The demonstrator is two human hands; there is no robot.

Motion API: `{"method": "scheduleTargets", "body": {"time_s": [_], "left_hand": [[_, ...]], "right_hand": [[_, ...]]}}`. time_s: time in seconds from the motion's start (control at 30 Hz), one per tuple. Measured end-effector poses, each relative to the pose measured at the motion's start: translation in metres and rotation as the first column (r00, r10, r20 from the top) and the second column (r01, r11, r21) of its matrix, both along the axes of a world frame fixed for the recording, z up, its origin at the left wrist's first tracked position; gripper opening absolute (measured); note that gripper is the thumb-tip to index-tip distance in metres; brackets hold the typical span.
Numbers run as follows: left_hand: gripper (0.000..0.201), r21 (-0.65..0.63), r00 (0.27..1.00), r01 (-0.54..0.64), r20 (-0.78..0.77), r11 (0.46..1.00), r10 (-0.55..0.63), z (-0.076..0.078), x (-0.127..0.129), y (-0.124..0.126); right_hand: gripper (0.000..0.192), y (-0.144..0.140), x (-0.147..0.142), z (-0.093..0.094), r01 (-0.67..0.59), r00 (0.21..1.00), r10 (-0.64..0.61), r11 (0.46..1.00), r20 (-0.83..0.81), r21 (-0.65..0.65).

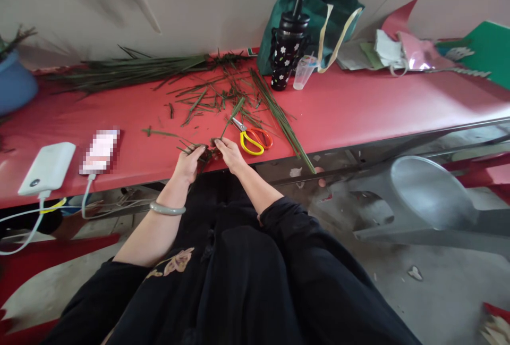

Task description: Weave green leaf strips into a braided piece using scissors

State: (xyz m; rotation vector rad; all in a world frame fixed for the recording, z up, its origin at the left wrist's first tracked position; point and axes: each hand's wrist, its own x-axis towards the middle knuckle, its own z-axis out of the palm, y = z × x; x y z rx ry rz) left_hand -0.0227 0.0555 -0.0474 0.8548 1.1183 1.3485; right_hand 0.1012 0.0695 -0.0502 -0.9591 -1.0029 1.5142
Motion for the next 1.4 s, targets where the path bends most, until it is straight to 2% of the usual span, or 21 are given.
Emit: {"method": "scheduleTargets", "body": {"time_s": [0.13, 0.23, 0.37, 0.53, 0.67, 0.77, 0.93, 1.1, 1.23, 1.3, 1.4], "left_hand": [[0.027, -0.04, 0.987, 0.137, -0.077, 0.99, -0.139, 0.003, 0.001, -0.002], [0.022, -0.021, 0.992, 0.086, -0.091, 0.996, -0.087, 0.001, 0.003, -0.002], [0.019, -0.004, 0.999, -0.022, -0.027, 1.0, 0.022, -0.001, 0.002, -0.001], [0.023, -0.029, 1.0, 0.026, 0.009, 0.999, -0.026, 0.0, 0.001, -0.002], [0.02, -0.016, 0.998, -0.046, 0.045, 0.999, 0.047, 0.0, 0.002, -0.002], [0.023, -0.042, 0.996, -0.043, 0.08, 0.998, 0.047, 0.0, 0.001, -0.002], [0.026, -0.015, 0.991, -0.073, 0.114, 0.997, 0.075, 0.0, 0.001, -0.003], [0.021, 0.038, 0.991, -0.064, 0.123, 0.997, 0.059, -0.006, 0.002, -0.002], [0.022, 0.02, 0.989, -0.065, 0.136, 0.998, 0.062, -0.008, 0.002, 0.0], [0.025, 0.011, 0.985, -0.066, 0.158, 0.998, 0.063, -0.007, 0.002, -0.001], [0.029, -0.011, 0.973, -0.144, 0.183, 0.99, 0.143, -0.003, 0.004, -0.004]], "right_hand": [[0.037, 0.0, -0.003, 0.0, 0.007, 0.995, -0.013, 0.998, 0.099, 0.058], [0.04, 0.001, -0.005, -0.002, 0.019, 0.991, -0.03, 0.996, 0.133, 0.086], [0.04, 0.003, -0.007, -0.004, 0.051, 0.98, -0.065, 0.996, 0.19, 0.076], [0.034, 0.004, -0.01, -0.005, 0.077, 0.958, -0.093, 0.994, 0.27, 0.072], [0.032, 0.005, -0.012, -0.006, 0.169, 0.958, -0.172, 0.985, 0.23, 0.034], [0.032, 0.006, -0.013, -0.006, 0.182, 0.964, -0.18, 0.983, 0.194, 0.007], [0.03, 0.004, -0.011, -0.005, 0.139, 0.975, -0.138, 0.99, 0.172, 0.006], [0.023, -0.003, -0.007, 0.002, -0.05, 0.954, 0.009, 0.99, 0.298, 0.131], [0.024, -0.004, -0.003, 0.008, -0.148, 0.943, 0.101, 0.981, 0.318, 0.127], [0.022, -0.004, -0.002, 0.007, -0.158, 0.95, 0.12, 0.981, 0.288, 0.114], [0.018, -0.002, -0.003, 0.004, -0.135, 0.96, 0.101, 0.984, 0.262, 0.118]]}}
